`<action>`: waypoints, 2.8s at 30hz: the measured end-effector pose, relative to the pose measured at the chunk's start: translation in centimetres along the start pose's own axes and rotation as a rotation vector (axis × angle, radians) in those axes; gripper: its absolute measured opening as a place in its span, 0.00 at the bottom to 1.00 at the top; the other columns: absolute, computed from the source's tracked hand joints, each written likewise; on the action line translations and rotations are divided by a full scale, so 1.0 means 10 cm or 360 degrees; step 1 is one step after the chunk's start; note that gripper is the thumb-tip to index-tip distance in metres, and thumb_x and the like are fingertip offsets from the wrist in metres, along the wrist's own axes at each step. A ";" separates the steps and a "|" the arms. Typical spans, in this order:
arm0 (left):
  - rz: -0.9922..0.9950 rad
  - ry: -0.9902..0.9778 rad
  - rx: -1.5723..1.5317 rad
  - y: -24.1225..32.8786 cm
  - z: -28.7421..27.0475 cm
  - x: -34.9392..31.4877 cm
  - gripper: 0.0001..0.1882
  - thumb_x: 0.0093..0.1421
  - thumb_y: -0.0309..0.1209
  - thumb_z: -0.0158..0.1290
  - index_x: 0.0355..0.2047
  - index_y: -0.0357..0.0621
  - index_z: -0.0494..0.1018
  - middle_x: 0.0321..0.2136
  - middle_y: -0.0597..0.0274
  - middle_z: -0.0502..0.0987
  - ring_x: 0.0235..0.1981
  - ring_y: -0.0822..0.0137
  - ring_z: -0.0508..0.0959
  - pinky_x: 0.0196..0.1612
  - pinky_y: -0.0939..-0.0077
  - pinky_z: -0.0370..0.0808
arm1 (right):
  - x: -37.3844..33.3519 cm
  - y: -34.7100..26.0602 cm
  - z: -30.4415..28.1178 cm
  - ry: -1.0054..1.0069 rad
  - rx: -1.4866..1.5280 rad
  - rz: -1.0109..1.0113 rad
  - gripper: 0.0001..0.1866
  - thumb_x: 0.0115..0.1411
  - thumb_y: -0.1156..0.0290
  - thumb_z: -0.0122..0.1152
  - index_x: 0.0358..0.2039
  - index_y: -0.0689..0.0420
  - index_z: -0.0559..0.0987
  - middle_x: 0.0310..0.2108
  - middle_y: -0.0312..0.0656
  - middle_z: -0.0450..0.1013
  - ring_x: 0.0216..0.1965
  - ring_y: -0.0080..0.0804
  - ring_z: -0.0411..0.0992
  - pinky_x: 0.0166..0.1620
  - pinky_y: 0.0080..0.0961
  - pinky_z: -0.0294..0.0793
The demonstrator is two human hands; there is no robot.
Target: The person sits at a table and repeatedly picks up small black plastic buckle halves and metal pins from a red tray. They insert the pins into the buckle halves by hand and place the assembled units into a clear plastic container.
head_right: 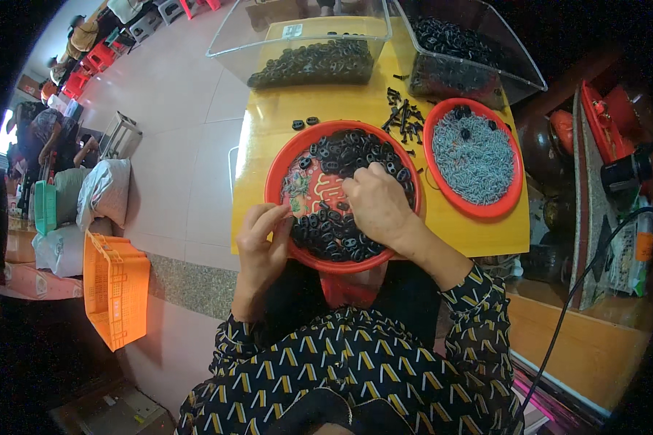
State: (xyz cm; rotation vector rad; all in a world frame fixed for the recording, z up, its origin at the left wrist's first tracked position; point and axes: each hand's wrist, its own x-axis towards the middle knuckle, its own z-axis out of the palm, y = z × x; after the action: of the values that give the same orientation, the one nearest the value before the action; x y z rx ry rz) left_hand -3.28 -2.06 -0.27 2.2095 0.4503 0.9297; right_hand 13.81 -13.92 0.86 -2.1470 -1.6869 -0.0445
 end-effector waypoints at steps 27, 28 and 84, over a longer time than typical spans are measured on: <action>0.0456 -0.0476 0.0718 -0.25 0.38 0.61 0.08 0.35 0.22 0.52 0.20 0.38 0.67 0.22 0.54 0.68 0.28 0.56 0.68 0.31 0.65 0.63 | -0.12 -0.18 -0.16 0.0150 0.1051 0.0361 0.05 0.50 0.83 0.48 0.30 0.63 0.68 0.26 0.45 0.66 0.28 0.36 0.68 0.31 0.26 0.67; 0.0435 -0.0432 0.0640 -0.23 0.35 0.60 0.08 0.35 0.21 0.52 0.20 0.38 0.66 0.22 0.53 0.68 0.28 0.56 0.67 0.31 0.65 0.63 | -0.13 -0.19 -0.15 0.0137 0.1203 0.0426 0.06 0.50 0.83 0.47 0.30 0.64 0.69 0.26 0.46 0.67 0.28 0.37 0.69 0.32 0.27 0.67; -0.1153 -0.0125 -0.2451 0.11 0.25 -0.14 0.06 0.53 0.20 0.49 0.33 0.36 0.71 0.29 0.59 0.74 0.30 0.70 0.73 0.36 0.78 0.71 | -0.32 -0.62 -0.15 0.0049 0.1875 0.0851 0.07 0.56 0.80 0.47 0.35 0.63 0.73 0.26 0.36 0.68 0.25 0.18 0.69 0.29 0.13 0.71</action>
State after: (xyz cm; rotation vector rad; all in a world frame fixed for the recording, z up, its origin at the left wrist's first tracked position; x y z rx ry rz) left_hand -2.37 -4.77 -1.49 0.5806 0.2685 0.4387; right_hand 7.52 -16.27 3.22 -1.5141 -0.6882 0.8330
